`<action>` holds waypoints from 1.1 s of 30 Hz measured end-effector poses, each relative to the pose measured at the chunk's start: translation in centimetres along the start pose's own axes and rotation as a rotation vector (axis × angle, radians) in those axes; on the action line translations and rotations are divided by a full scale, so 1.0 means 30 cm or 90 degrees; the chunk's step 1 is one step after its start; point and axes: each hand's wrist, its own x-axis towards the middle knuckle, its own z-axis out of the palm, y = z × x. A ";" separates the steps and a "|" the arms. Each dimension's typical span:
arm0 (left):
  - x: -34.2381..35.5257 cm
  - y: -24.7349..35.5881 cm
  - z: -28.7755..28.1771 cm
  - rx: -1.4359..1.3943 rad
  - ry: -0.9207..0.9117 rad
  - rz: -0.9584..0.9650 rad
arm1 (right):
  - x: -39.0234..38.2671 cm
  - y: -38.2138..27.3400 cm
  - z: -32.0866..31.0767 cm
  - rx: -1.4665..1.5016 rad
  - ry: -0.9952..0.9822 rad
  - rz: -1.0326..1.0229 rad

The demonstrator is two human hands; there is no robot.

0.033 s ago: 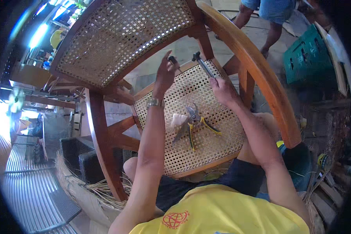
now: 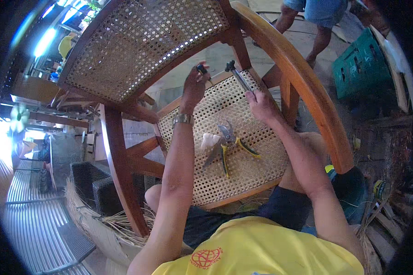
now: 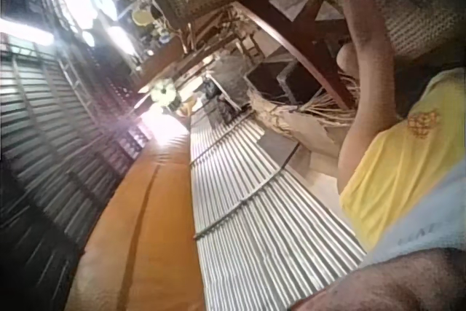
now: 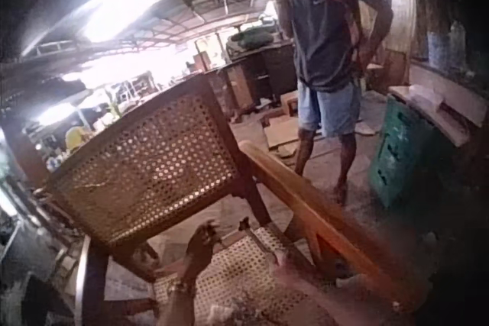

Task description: Repairing the woven cane seat of a wooden chair using a hammer, pliers, and punch.

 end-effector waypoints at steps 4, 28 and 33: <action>-0.033 0.082 0.118 0.144 0.196 -0.118 | -0.014 -0.028 -0.010 0.016 -0.002 0.015; -0.008 0.021 0.083 0.242 0.140 -0.033 | -0.060 -0.073 -0.049 0.043 -0.036 0.018; -0.033 0.040 0.044 0.081 0.070 0.042 | -0.044 -0.044 -0.040 0.043 -0.040 0.009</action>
